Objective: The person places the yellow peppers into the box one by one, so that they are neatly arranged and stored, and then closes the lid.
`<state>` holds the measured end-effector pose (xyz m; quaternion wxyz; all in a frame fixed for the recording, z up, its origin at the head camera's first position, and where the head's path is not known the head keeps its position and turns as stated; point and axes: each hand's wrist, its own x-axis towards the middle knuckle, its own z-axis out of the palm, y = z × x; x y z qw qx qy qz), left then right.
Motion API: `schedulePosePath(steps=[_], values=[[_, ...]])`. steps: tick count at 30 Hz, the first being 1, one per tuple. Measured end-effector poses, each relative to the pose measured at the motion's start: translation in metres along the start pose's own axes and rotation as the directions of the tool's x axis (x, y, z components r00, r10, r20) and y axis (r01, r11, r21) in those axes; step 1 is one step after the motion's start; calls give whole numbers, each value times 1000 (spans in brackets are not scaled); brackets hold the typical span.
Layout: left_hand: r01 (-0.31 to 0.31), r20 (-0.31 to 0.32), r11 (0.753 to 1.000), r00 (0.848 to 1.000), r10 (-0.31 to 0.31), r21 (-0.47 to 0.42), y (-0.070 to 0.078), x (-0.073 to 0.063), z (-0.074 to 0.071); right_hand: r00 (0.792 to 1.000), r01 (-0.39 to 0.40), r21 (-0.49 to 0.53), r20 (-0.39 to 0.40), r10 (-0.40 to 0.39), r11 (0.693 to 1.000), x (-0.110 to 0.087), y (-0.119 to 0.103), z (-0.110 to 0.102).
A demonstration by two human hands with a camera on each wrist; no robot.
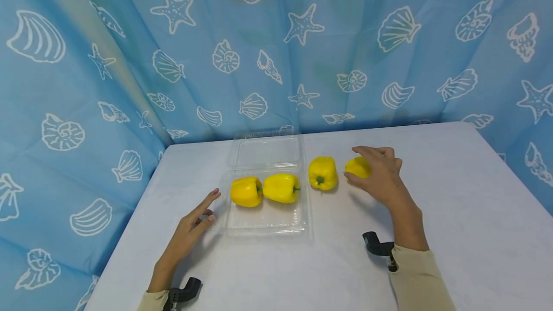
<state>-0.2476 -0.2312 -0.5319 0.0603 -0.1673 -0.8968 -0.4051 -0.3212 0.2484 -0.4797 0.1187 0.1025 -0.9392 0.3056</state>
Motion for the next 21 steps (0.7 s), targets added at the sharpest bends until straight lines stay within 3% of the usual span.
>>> schedulePosePath(steps=[12,21], values=[[7,-6,1000,1000,-7,29,1,0,1,997,-71,-1,22,71,998,-3,11,-3],[-10,-11,999,1000,10,30,3,1,0,983,-175,10,59,174,985,-4,18,-5]])
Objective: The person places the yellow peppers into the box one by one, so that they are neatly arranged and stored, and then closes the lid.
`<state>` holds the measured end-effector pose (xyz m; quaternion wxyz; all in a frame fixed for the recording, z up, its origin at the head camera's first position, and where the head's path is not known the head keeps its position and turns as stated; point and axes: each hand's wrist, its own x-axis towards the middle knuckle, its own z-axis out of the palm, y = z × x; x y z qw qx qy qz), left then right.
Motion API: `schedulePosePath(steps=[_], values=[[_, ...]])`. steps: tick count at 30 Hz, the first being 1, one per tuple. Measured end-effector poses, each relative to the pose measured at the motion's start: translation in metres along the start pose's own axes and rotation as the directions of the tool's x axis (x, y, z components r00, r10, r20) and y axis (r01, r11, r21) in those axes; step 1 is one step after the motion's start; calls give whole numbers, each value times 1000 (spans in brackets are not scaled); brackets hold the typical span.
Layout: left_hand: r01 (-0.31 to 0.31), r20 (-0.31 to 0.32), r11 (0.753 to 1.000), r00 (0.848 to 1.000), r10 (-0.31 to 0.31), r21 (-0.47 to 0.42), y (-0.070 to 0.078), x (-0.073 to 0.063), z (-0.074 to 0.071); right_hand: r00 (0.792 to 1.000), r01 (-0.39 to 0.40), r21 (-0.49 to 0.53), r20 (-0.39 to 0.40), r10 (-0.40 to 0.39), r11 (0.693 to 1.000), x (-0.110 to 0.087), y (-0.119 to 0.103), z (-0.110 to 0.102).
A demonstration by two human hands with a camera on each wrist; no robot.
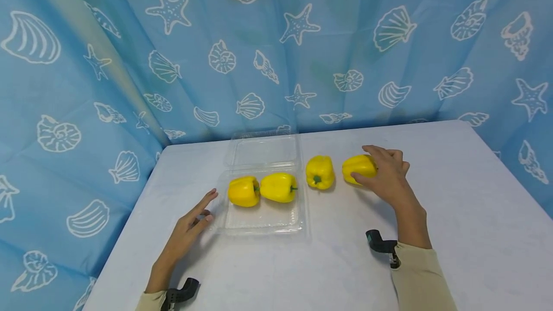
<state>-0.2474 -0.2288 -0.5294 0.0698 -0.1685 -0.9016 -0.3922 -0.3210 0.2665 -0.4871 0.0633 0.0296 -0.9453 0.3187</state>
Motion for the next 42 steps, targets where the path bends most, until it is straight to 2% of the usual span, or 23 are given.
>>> schedulePosePath(steps=[14,24,42], values=[[7,2,1000,1000,-7,2,0,0,-1,999,-32,-4,17,33,999,2,9,3],[10,5,1000,1000,-10,6,0,1,-1,1000,18,-14,-8,-18,1000,2,16,5],[1,1,1000,1000,-1,15,0,0,0,997,60,-35,-47,-61,998,2,4,0]])
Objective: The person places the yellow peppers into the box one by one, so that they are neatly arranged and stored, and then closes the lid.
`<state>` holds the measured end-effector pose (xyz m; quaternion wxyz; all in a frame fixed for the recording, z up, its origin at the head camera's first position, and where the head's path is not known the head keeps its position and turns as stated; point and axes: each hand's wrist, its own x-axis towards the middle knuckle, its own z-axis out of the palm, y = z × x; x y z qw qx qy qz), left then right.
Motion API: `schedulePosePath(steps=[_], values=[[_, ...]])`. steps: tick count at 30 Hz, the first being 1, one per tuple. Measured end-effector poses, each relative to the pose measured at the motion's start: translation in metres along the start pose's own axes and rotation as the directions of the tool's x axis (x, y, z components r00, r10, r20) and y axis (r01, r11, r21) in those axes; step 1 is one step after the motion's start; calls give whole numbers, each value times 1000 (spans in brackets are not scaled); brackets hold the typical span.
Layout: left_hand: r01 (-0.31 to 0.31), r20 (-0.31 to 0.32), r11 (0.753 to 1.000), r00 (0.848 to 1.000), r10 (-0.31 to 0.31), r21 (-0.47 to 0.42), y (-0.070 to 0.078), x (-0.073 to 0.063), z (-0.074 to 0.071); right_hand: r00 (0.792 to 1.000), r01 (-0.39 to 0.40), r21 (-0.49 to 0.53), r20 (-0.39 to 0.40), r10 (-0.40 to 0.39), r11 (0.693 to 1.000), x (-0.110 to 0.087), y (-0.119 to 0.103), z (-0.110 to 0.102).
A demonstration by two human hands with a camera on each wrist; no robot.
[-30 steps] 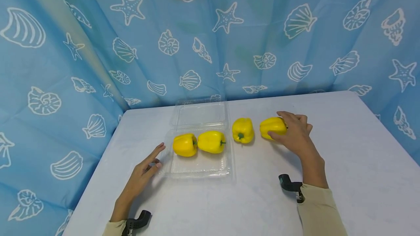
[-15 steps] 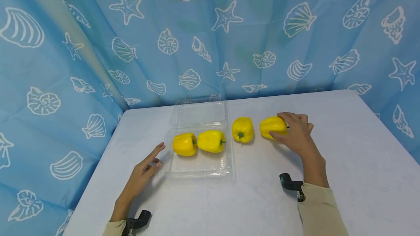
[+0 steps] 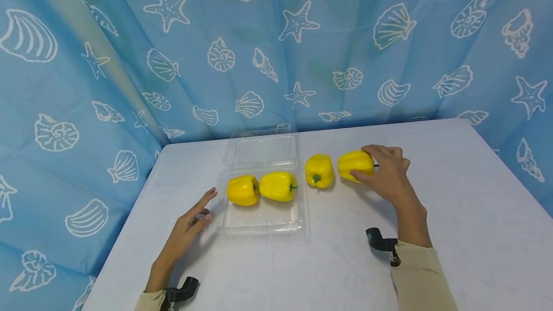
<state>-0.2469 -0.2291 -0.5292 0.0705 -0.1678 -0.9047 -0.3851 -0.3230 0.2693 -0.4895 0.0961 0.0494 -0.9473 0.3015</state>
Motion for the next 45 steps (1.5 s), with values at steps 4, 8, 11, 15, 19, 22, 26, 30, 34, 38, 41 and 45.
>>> schedulePosePath(steps=[4,8,11,15,19,22,26,30,34,38,41,45], values=[[-1,3,1000,1000,1,-6,-1,1,1,1000,5,-4,-15,-5,1000,-1,-5,-3],[5,7,1000,1000,-5,-10,-1,1,1,999,16,-4,-28,-16,1000,-2,-8,-5],[8,9,1000,1000,-8,-9,-2,1,2,999,26,1,-37,-26,1000,-4,-10,-6],[8,9,1000,1000,-8,-13,-2,1,2,998,42,6,-56,-42,999,-5,-14,-9],[7,10,1000,1000,-7,-25,-2,2,1,995,57,14,-76,-56,998,-7,-18,-10],[9,12,1000,1000,-9,-30,-2,2,1,995,70,19,-77,-69,997,-7,-22,-9],[14,14,1000,1000,-14,-21,-3,1,1,993,89,24,-75,-87,996,-7,-28,-7],[16,15,1000,1000,-16,-20,-4,0,1,992,101,27,-84,-98,995,-8,-32,-7],[7,15,999,1000,-6,-33,-4,0,0,990,110,33,-94,-107,993,-9,-35,-8],[-4,14,999,1000,5,-40,-4,0,-1,988,118,31,-108,-114,993,-10,-39,-9],[-7,15,999,1000,8,-46,-4,-1,-1,986,124,30,-119,-119,992,-10,-42,-9],[-10,12,999,1000,10,-50,-6,-2,-1,981,147,35,-134,-141,988,-11,-48,-9]])
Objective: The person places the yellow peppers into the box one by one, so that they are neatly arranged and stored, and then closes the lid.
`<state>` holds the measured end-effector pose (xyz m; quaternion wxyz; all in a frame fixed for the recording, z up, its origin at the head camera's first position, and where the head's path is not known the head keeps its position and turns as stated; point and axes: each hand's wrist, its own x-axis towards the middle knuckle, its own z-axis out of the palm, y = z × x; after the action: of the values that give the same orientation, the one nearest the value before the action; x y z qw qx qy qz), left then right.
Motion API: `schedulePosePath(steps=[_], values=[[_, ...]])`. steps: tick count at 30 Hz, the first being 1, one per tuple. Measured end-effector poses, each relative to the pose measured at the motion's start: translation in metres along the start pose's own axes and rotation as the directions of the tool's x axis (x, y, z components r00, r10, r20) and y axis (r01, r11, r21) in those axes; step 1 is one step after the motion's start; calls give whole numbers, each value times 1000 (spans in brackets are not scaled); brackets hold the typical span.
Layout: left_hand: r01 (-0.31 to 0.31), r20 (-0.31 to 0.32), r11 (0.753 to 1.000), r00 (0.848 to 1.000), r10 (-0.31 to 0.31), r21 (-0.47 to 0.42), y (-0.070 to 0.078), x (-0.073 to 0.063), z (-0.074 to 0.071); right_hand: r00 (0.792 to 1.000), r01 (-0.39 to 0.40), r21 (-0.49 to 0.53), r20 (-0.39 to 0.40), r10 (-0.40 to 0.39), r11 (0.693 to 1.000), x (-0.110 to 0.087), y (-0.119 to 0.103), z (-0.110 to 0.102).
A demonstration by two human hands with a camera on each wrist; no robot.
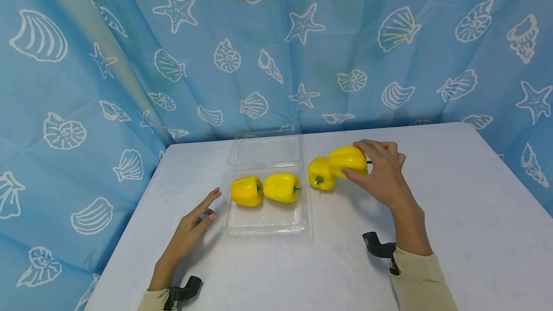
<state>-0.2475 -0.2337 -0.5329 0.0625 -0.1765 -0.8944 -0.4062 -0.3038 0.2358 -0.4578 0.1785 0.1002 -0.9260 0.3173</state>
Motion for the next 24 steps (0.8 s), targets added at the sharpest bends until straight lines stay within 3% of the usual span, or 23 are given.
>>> schedulePosePath(steps=[24], values=[[11,6,1000,1000,-11,3,0,1,-1,997,77,32,-8,-77,997,0,-26,8]])
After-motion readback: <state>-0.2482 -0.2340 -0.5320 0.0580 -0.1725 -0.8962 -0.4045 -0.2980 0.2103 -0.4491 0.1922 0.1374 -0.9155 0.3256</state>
